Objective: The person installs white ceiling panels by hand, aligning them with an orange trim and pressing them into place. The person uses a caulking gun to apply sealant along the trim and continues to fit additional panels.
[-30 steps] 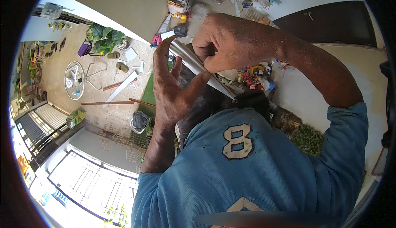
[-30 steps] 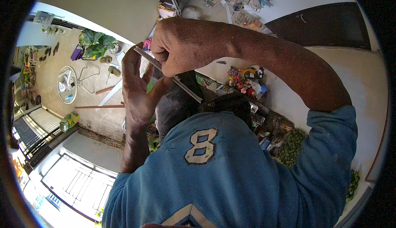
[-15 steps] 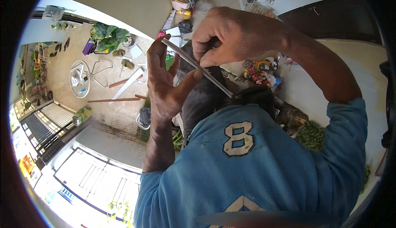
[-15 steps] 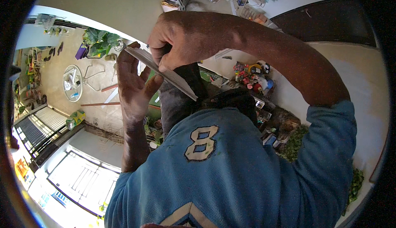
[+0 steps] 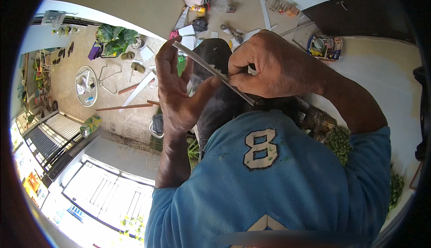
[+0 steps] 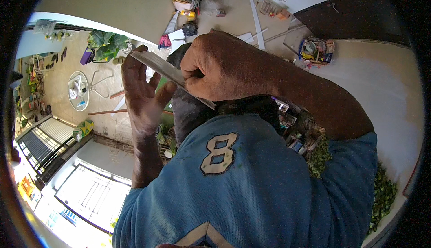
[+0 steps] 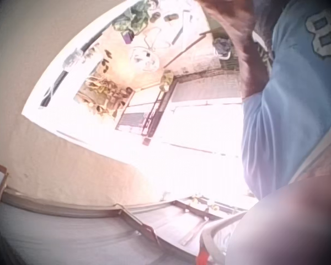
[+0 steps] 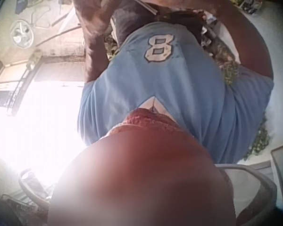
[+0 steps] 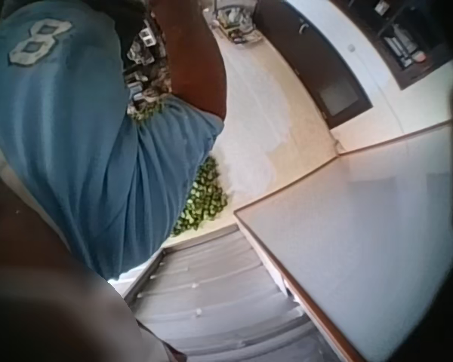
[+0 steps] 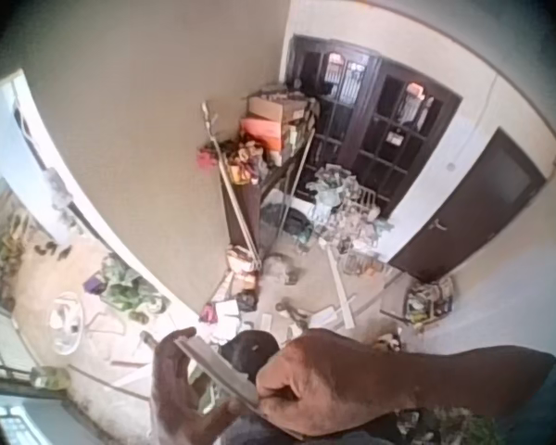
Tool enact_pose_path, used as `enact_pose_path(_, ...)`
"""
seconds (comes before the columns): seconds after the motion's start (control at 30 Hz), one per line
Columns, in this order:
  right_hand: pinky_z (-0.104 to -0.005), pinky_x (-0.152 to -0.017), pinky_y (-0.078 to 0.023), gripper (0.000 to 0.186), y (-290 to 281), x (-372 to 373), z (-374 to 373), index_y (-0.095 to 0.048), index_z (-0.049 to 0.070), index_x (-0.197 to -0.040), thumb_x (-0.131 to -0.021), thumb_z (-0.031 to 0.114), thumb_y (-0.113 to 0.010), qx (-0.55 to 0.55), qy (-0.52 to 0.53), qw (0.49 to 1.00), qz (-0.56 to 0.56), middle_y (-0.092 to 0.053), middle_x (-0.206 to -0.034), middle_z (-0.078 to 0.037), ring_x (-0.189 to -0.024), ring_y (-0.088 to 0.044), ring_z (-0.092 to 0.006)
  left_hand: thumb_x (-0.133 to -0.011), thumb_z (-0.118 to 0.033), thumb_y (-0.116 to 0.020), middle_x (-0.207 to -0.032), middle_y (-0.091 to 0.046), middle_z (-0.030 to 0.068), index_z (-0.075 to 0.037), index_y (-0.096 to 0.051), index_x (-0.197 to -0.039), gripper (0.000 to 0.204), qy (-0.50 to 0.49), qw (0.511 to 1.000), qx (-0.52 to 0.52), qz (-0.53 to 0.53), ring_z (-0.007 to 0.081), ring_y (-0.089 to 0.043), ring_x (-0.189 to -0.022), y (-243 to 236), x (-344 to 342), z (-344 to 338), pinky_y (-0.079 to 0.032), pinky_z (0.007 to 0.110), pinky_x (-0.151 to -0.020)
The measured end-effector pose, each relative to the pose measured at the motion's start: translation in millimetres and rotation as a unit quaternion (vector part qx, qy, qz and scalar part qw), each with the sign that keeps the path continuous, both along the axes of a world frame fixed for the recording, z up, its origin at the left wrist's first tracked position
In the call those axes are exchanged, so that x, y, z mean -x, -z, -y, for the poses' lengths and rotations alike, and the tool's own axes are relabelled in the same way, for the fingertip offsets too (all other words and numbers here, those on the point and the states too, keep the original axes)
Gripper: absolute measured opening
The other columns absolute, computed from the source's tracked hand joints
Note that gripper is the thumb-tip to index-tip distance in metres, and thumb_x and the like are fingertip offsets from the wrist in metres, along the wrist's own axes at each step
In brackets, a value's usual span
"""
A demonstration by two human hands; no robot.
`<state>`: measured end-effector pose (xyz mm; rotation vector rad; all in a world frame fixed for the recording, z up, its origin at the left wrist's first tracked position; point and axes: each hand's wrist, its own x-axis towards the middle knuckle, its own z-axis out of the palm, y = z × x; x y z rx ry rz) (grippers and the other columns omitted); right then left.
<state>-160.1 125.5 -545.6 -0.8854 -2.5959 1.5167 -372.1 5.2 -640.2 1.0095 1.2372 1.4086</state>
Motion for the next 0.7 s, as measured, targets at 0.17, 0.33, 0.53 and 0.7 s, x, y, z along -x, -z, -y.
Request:
enact_pose_path(0.17,-0.0477,-0.066,-0.059,0.02,2,3,9,-0.074,-0.002,-0.079,-0.088,0.015,-0.078,-0.071,-0.003,0.997,0.0,-0.071,-0.07,-0.021,-0.062,-0.073,-0.0316,-0.081,-0.014,-0.097,-0.172,-0.032,0.0259,-0.007,-0.028,-0.171,0.114,0.007,1.0,-0.006,-0.023,0.0396,-0.027,-0.167,3,-3,2,-0.025,0.064,-0.134)
enact_pose_path(0.33,-0.0504,-0.065,-0.052,0.016,10,2,25,-0.063,-0.001,-0.078,-0.085,0.006,-0.076,-0.155,0.012,0.988,0.001,-0.065,-0.072,-0.019,-0.066,-0.067,-0.0395,-0.081,-0.013,-0.097,-0.172,-0.034,0.0255,-0.006,-0.029,-0.17,0.112,0.007,0.999,0.003,-0.039,0.0386,-0.029,-0.166,5,-5,1,-0.029,0.062,-0.133)
enact_pose_path(0.53,-0.0472,-0.062,-0.05,0.011,21,-3,26,-0.064,0.0,-0.08,-0.085,0.001,-0.074,-0.127,0.033,0.989,-0.067,-0.066,-0.075,-0.018,-0.065,-0.067,-0.0352,-0.081,-0.013,-0.096,-0.17,-0.036,0.0257,-0.004,-0.03,-0.169,0.11,0.011,0.999,-0.001,-0.048,0.0383,-0.033,-0.164,4,-5,0,-0.033,0.061,-0.132)
enact_pose_path(0.7,-0.0432,-0.06,-0.049,0.008,21,-7,23,-0.068,-0.002,-0.084,-0.088,0.002,-0.073,-0.082,0.029,0.995,-0.046,-0.069,-0.075,-0.016,-0.064,-0.067,-0.0245,-0.081,-0.013,-0.096,-0.168,-0.037,0.0256,-0.004,-0.031,-0.168,0.109,0.006,0.999,0.001,-0.039,0.0381,-0.034,-0.164,5,-4,0,-0.032,0.061,-0.132)
